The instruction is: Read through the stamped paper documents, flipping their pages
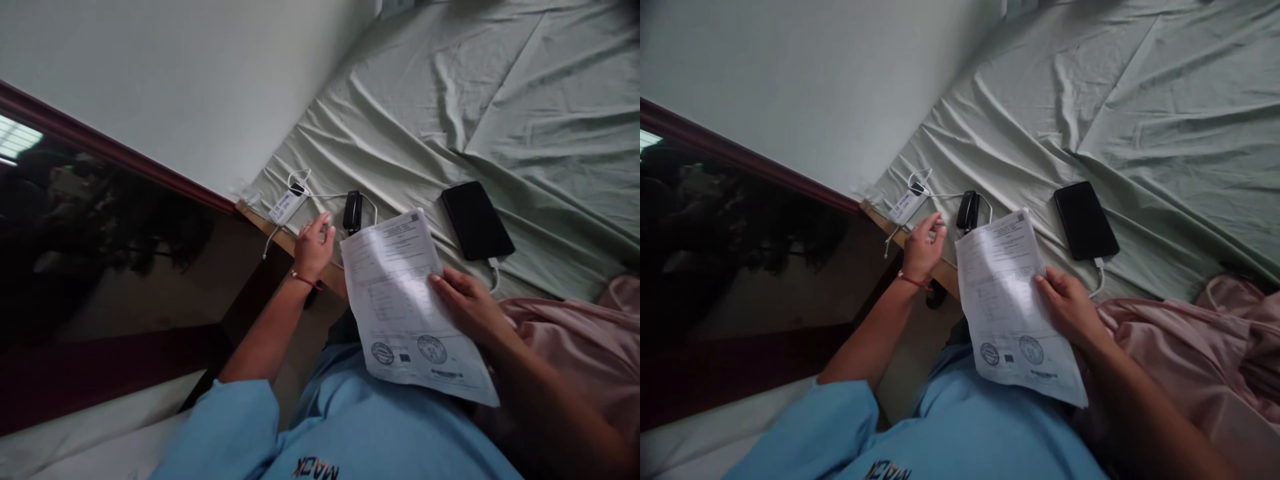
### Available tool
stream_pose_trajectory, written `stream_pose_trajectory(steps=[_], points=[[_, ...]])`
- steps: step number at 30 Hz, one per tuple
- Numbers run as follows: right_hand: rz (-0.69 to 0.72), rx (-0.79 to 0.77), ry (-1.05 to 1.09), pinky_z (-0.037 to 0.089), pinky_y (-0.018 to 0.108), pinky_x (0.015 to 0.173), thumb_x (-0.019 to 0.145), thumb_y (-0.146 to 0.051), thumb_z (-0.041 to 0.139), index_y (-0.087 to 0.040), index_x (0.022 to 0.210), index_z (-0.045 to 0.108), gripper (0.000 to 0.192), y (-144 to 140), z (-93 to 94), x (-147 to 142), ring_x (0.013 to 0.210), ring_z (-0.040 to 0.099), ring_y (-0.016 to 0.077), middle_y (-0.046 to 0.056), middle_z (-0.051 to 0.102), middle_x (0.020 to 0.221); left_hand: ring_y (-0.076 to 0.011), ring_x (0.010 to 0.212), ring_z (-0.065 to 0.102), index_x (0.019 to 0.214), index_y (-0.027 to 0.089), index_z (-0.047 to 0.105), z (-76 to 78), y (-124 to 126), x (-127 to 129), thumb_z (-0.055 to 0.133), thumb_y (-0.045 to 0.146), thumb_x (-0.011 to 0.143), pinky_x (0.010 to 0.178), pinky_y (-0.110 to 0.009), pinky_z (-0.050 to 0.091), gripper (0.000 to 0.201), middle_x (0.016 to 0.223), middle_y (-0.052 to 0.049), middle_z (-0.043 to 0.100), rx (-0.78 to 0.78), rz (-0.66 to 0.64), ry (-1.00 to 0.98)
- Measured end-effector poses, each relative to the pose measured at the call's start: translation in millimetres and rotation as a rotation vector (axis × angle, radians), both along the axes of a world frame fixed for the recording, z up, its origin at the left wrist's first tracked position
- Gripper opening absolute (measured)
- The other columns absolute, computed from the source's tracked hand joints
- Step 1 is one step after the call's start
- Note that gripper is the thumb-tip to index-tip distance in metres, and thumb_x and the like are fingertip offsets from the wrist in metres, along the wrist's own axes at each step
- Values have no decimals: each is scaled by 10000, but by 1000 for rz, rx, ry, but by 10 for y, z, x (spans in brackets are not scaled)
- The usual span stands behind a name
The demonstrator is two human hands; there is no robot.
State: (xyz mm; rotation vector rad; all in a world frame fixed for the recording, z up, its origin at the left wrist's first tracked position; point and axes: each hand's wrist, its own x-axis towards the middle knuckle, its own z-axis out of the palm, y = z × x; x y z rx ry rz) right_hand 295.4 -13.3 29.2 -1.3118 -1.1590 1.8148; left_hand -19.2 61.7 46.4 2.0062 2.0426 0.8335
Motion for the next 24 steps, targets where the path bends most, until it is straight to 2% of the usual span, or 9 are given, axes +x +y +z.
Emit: stream_pose_trajectory(steps=[3, 6, 9, 12, 16, 19, 24], points=[[-23, -27, 132, 466, 274, 515, 898, -548, 628, -198, 1148, 698, 436, -22, 41, 20, 604, 632, 178, 44, 726, 808, -218, 920, 676, 1188, 127, 637, -17, -330, 6, 528, 453, 980, 776, -352, 566, 402, 1073, -133, 723, -129, 218, -559], [-122, 15, 131, 508, 291, 572, 910, -547, 618, -223, 1193, 694, 437, -30, 18, 20, 676, 666, 197, 54, 744, 885, -274, 1039, 700, 1220, 166, 643, -37, -736, 213, 435, 655, 963, 839, -423, 583, 590, 1128, -140, 731, -443, 132, -1092], [-202, 131, 1, 526, 305, 631, 936, -539, 585, -251, 1197, 695, 404, -19, -41, 24, 787, 680, 218, 68, 747, 983, -344, 1192, 658, 1212, 159, 680, -69, -1018, 467, 425, 789, 891, 961, -486, 552, 752, 1148, -160, 737, -578, 100, -1319], [-209, 216, -155, 515, 315, 627, 955, -549, 549, -259, 1166, 703, 389, -6, -72, 44, 821, 662, 234, 76, 737, 986, -383, 1271, 608, 1215, 143, 689, -121, -1087, 609, 415, 864, 832, 1025, -533, 515, 861, 1166, -177, 735, -610, 83, -1430], [-201, 252, -227, 494, 325, 606, 965, -569, 522, -266, 1119, 705, 386, -1, -45, 71, 779, 632, 232, 76, 719, 931, -377, 1279, 607, 1231, 172, 687, -186, -1032, 636, 636, 748, 792, 1043, -534, 516, 725, 1214, -152, 728, -611, 77, -1475], [-200, 243, -211, 480, 320, 594, 967, -569, 519, -268, 1086, 703, 373, 2, -7, 74, 742, 614, 218, 64, 702, 874, -370, 1226, 645, 1138, 152, 721, -235, -1015, 649, 767, 634, 755, 1036, -517, 535, 617, 1153, -155, 749, -585, 100, -1424], [-257, 218, -183, 495, 319, 620, 950, -572, 555, -259, 1070, 678, 357, 17, 22, 55, 750, 636, 208, 58, 718, 916, -337, 1146, 691, 1077, 122, 738, -367, -972, 653, 735, 612, 813, 985, -469, 575, 557, 1122, -160, 757, -412, 143, -1250]])
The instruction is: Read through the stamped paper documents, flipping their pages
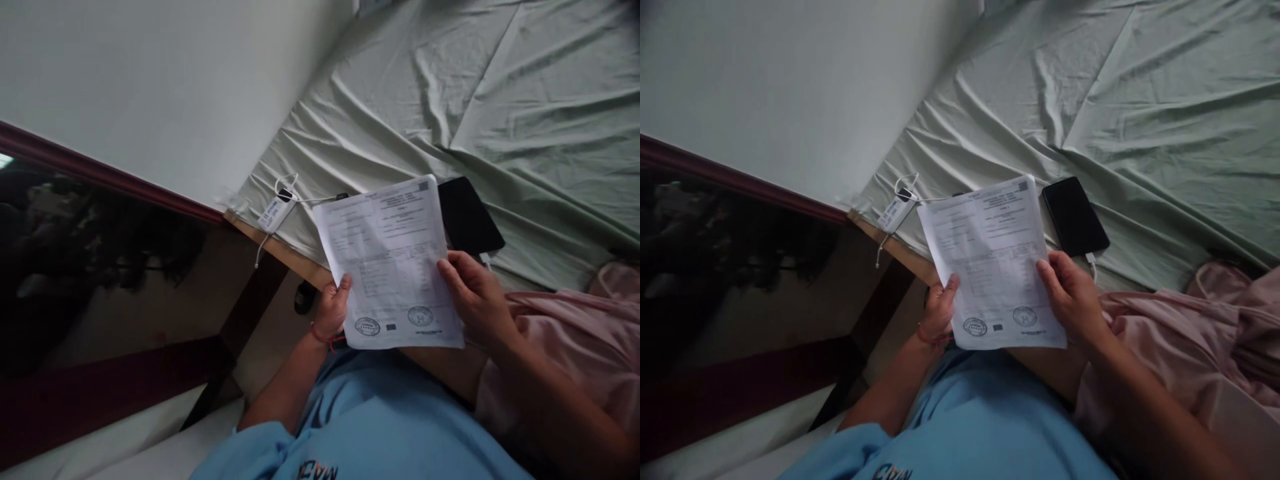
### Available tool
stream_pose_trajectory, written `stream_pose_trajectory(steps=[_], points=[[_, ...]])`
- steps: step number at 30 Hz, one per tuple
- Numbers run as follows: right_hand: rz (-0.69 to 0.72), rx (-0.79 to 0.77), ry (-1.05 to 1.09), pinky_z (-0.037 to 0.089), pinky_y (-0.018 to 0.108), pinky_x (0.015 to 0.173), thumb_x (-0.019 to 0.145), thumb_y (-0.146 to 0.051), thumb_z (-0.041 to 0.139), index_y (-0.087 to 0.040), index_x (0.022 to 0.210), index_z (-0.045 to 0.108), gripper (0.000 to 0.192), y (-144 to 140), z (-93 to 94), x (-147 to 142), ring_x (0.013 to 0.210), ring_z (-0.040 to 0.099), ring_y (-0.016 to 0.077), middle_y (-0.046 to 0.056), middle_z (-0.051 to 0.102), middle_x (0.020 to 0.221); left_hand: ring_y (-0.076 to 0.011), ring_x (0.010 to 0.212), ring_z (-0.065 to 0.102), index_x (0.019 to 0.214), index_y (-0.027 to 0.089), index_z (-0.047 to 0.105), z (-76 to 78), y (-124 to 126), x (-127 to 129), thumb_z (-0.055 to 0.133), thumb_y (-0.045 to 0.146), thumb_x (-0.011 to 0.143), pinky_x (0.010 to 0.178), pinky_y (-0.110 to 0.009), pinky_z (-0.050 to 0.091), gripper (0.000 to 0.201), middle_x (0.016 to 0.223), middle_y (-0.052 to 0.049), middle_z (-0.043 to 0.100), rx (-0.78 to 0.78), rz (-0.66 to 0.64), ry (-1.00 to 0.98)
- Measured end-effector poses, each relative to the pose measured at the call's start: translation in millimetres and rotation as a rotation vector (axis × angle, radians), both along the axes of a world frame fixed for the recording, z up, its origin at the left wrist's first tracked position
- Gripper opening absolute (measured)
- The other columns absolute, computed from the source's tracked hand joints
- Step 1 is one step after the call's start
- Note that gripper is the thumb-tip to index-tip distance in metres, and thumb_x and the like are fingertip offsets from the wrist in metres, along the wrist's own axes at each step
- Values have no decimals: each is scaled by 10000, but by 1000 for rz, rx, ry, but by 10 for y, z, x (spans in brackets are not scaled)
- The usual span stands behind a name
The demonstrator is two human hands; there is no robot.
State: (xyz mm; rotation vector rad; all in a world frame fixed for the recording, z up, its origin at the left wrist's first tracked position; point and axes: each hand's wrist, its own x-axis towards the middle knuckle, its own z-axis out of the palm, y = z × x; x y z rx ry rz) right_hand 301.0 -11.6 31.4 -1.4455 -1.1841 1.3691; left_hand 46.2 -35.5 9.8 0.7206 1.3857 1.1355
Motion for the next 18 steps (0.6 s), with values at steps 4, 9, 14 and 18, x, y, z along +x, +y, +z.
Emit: stream_pose_trajectory(steps=[4, 9, 14, 18], points=[[20, -13, -72, 527, 345, 640, 914, -570, 614, -243, 1011, 671, 345, 7, -37, 1, 762, 673, 230, 78, 747, 922, -302, 1083, 717, 1090, 127, 732, -103, 51, -64, 707, 614, 839, 926, -411, 596, 549, 1087, -136, 768, 21, 4, 62], [17, -21, -138, 520, 340, 615, 907, -557, 628, -239, 982, 674, 330, 15, -61, 20, 720, 667, 227, 76, 743, 866, -286, 1044, 726, 1070, 119, 735, -161, 67, -96, 675, 614, 868, 905, -389, 600, 538, 1066, -132, 771, 27, -4, 117], [9, -34, -122, 477, 306, 564, 881, -565, 664, -244, 901, 667, 321, 17, -39, 30, 660, 611, 197, 44, 690, 766, -298, 1030, 732, 1057, 122, 748, -154, 59, -71, 685, 621, 855, 902, -396, 605, 542, 1062, -137, 772, 13, 11, 120], [-12, -100, 33, 469, 277, 554, 871, -532, 693, -237, 874, 655, 298, 9, 0, 11, 652, 586, 167, 24, 661, 760, -321, 1057, 727, 1096, 128, 758, -164, 9, -93, 708, 591, 850, 900, -412, 614, 527, 1063, -141, 773, 31, 36, 95]])
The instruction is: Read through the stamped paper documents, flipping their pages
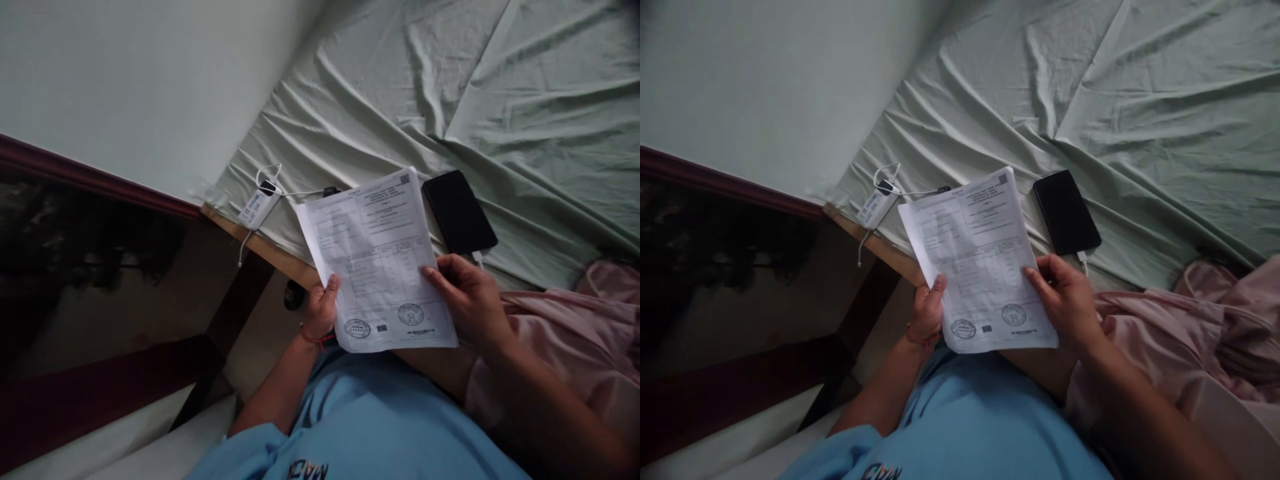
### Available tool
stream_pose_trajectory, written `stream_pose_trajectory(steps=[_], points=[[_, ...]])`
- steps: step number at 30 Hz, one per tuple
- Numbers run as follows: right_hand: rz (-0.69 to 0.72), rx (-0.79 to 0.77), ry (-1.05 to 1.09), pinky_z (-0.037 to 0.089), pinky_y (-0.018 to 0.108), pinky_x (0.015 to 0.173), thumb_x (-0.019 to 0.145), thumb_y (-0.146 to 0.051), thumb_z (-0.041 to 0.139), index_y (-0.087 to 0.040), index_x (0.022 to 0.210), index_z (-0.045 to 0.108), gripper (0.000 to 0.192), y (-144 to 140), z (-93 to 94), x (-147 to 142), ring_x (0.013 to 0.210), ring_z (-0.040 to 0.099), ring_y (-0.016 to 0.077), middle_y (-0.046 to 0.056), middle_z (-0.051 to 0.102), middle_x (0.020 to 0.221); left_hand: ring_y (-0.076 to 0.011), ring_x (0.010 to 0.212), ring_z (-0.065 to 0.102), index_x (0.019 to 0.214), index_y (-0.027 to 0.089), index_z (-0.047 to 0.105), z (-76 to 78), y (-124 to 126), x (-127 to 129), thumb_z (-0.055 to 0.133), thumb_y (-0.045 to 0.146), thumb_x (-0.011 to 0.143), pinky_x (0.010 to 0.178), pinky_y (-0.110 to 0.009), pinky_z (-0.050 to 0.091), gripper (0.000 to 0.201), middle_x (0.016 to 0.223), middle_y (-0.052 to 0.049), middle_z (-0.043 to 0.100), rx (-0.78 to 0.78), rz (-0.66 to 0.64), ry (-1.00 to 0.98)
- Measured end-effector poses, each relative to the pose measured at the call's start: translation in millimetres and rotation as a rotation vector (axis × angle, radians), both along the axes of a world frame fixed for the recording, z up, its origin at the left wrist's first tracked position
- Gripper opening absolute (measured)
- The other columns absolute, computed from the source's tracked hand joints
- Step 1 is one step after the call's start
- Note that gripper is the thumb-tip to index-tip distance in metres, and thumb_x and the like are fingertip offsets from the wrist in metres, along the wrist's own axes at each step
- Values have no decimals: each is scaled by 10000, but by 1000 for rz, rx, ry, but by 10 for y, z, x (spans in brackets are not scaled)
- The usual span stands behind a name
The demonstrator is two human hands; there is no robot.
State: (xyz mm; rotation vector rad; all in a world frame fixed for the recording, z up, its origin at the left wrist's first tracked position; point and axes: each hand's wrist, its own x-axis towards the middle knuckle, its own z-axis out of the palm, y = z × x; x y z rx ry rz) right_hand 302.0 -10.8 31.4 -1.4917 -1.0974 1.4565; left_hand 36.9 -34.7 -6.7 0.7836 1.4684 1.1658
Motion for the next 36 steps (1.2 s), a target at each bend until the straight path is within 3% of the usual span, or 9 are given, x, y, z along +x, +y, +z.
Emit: stream_pose_trajectory(steps=[4, 9, 14, 18, 24, 29, 36], points=[[2, -56, 150, 465, 261, 538, 868, -535, 693, -232, 880, 646, 307, -9, 23, -10, 644, 570, 153, 18, 647, 776, -319, 1044, 733, 1102, 126, 759, -37, -49, -40, 718, 552, 857, 895, -411, 620, 493, 1069, -139, 774, 23, 49, -55], [-7, 9, 130, 449, 255, 503, 874, -541, 691, -240, 901, 673, 302, -8, -11, 16, 618, 545, 144, 10, 632, 759, -322, 1020, 738, 1076, 101, 756, -15, -62, -3, 725, 604, 828, 878, -414, 627, 562, 1055, -161, 772, 61, 55, -33], [-26, -28, 170, 464, 272, 497, 864, -534, 701, -251, 898, 704, 286, 3, -1, 11, 612, 564, 161, 17, 651, 752, -317, 1036, 731, 1058, 115, 750, 57, -59, 46, 726, 624, 818, 878, -419, 624, 564, 1051, -153, 771, 77, 42, -17], [-36, -52, 178, 467, 281, 491, 853, -532, 710, -257, 930, 719, 286, 6, 2, 8, 598, 573, 169, 15, 657, 737, -293, 904, 741, 968, 112, 757, 26, -66, 0, 679, 675, 831, 774, -393, 624, 584, 928, -143, 770, 46, 8, 69], [-24, 128, -160, 438, 277, 519, 914, -523, 637, -230, 980, 737, 316, 2, -77, 35, 602, 584, 159, 22, 691, 746, -217, 850, 684, 999, 162, 723, -134, -73, -66, 618, 658, 890, 736, -318, 556, 519, 865, -77, 725, 106, 85, 274], [-14, 312, -536, 420, 290, 559, 959, -468, 569, -208, 983, 742, 313, -9, -113, 26, 598, 633, 172, 39, 732, 747, -162, 717, 580, 835, 159, 680, -137, -36, -56, 573, 645, 926, 682, -289, 478, 506, 754, -45, 649, 129, 55, 392], [7, 290, -550, 429, 292, 551, 953, -483, 561, -214, 954, 731, 318, -8, -124, 46, 608, 651, 187, 39, 739, 744, -148, 697, 542, 869, 155, 672, -186, -25, -66, 566, 609, 947, 671, -272, 455, 473, 729, -22, 604, 129, 52, 307]])
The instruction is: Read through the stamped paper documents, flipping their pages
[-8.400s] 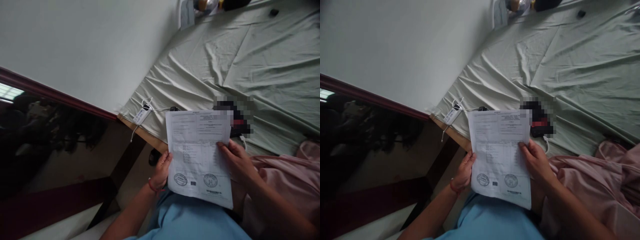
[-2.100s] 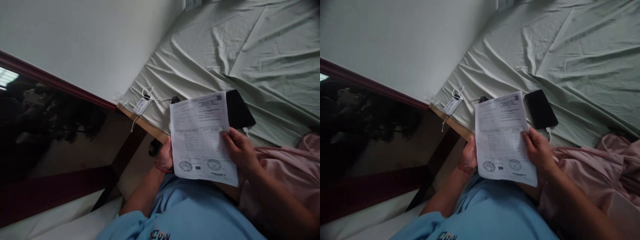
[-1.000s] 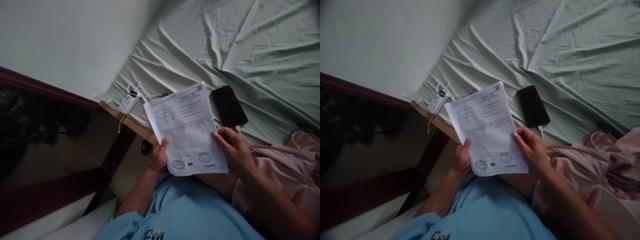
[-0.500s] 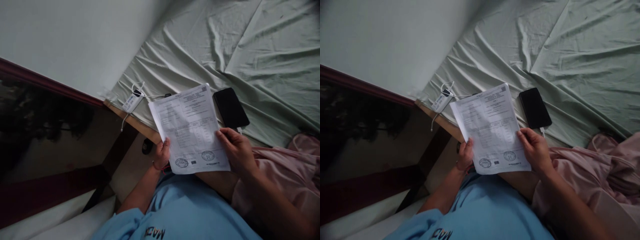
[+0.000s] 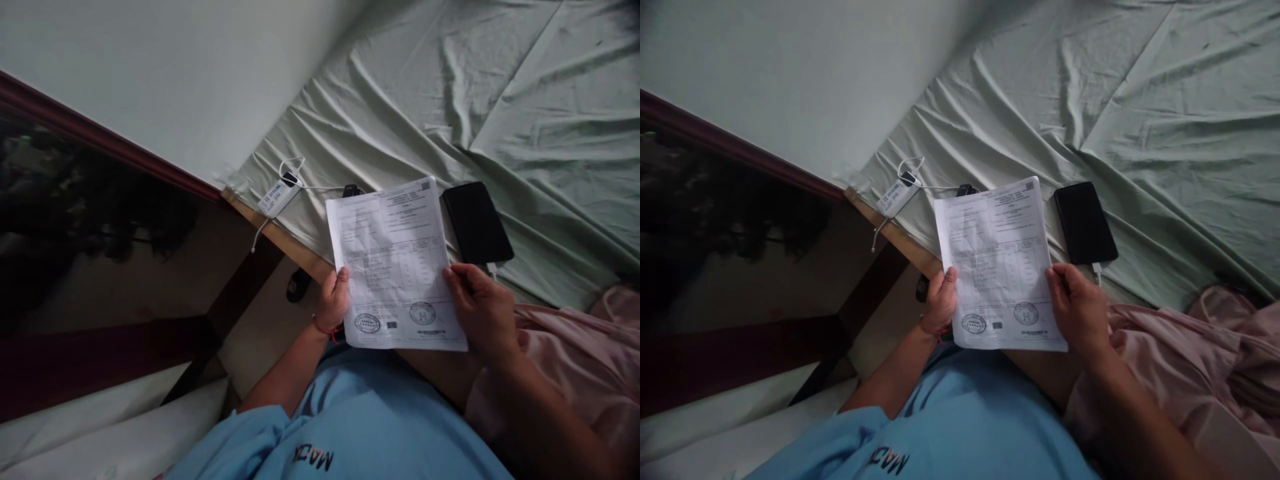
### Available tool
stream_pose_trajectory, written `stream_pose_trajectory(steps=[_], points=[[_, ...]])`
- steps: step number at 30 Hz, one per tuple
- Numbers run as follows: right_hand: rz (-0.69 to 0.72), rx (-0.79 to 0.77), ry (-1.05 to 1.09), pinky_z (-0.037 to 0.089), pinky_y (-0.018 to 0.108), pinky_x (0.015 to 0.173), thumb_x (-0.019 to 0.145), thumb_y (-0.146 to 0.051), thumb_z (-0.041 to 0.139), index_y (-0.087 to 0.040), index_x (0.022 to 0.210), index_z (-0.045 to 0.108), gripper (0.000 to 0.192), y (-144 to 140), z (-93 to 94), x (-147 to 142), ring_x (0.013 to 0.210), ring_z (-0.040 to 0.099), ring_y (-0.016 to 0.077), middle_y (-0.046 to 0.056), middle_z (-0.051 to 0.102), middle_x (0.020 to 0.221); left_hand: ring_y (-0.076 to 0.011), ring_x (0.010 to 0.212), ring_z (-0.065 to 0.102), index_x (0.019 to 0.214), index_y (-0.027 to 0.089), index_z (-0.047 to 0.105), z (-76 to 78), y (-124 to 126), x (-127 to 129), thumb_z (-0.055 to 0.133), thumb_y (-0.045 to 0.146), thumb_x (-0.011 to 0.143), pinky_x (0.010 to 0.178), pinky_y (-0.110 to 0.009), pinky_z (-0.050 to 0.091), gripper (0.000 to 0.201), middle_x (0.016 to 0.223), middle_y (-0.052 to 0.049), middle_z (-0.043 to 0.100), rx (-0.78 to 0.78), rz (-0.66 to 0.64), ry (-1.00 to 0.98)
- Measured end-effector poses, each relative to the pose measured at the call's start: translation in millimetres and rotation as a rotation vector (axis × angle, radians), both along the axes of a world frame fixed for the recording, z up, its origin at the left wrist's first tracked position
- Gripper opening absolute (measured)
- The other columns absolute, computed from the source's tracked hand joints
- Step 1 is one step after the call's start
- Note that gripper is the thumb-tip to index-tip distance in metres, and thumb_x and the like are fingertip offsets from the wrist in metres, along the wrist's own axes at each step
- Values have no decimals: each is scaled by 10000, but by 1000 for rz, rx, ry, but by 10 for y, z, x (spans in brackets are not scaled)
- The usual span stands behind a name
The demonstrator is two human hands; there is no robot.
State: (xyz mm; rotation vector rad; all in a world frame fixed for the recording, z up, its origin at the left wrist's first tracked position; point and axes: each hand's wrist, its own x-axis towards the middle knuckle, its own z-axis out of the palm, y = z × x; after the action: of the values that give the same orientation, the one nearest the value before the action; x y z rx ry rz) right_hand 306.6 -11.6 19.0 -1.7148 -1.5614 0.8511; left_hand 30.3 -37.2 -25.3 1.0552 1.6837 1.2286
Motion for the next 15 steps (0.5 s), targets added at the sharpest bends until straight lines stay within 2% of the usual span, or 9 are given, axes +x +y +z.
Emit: stream_pose_trajectory(steps=[4, 9, 15], points=[[-41, -14, 25, 433, 288, 541, 945, -482, 566, -227, 951, 729, 304, -1, 23, 9, 612, 639, 183, 35, 736, 751, -146, 681, 553, 866, 163, 663, -26, -23, 29, 595, 595, 935, 650, -265, 467, 443, 730, -20, 607, 18, 23, -51], [-54, -1, 30, 438, 293, 555, 942, -493, 566, -230, 935, 727, 308, 8, 34, 0, 618, 634, 184, 31, 726, 741, -194, 892, 650, 1048, 183, 698, 20, -26, 89, 559, 596, 958, 841, -310, 523, 445, 959, -68, 710, 61, 61, -88], [-45, 4, 9, 432, 298, 565, 946, -490, 562, -233, 948, 724, 303, 8, -7, 11, 626, 642, 190, 30, 731, 749, -207, 909, 655, 988, 169, 711, 80, -4, 114, 603, 594, 929, 832, -307, 523, 443, 960, -80, 721, 38, 100, -93]])
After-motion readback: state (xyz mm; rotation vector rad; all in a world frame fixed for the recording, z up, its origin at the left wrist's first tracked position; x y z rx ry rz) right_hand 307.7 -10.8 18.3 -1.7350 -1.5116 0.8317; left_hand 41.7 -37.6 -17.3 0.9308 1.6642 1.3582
